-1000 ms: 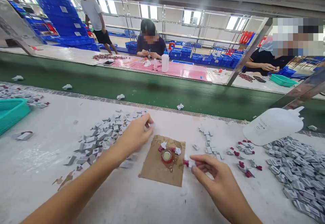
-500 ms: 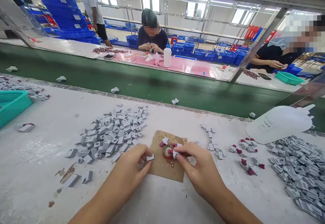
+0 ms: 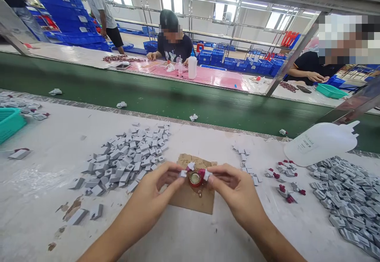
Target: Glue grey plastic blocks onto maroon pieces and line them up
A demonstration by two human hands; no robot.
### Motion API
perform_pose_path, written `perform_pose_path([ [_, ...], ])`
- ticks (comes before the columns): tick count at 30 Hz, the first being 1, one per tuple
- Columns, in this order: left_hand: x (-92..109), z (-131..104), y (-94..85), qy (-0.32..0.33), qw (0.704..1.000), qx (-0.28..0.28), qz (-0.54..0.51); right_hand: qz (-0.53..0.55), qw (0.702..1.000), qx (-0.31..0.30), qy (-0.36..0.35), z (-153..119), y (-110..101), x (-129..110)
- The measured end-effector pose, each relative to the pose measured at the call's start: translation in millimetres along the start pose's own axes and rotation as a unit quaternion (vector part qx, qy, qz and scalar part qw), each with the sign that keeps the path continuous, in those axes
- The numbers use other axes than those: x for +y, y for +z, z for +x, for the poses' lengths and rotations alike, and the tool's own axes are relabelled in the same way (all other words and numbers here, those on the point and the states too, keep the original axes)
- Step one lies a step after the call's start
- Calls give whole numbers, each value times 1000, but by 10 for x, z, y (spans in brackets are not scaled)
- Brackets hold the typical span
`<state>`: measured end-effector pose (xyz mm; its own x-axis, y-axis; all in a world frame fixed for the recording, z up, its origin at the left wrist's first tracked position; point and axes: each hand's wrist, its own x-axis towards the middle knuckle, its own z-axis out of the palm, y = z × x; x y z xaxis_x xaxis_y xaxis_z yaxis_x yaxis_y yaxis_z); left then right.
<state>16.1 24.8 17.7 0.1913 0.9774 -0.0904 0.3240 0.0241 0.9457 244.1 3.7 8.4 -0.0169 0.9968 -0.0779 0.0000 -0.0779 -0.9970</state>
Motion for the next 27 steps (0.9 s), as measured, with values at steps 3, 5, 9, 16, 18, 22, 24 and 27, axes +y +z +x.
perform_pose_path([
  [3, 156, 9, 116, -25, 989, -30, -143, 124, 992, 8, 35, 1, -9, 2],
  [5, 227, 14, 197, -31, 981, -35, -188, 176, 983, 15, 40, -10, 1, 0],
  [9, 254, 31, 307, -41, 974, -50, -218, 222, 974, 20, 39, -50, 28, -29],
  [16, 235, 35, 337, -45, 969, -55, -235, 210, 977, 21, 36, -73, 30, -16],
  [18, 241, 29, 337, -44, 969, -54, -236, 204, 978, 23, 33, -68, 30, -1],
  [22, 236, 30, 339, -30, 974, -59, -217, 165, 986, 14, 15, -59, 15, -4],
  [24, 228, 35, 335, -15, 978, -70, -194, 138, 990, 0, 3, -63, -4, -18],
  [27, 220, 42, 318, 9, 984, -90, -154, 109, 993, -20, -31, -77, -39, -28],
])
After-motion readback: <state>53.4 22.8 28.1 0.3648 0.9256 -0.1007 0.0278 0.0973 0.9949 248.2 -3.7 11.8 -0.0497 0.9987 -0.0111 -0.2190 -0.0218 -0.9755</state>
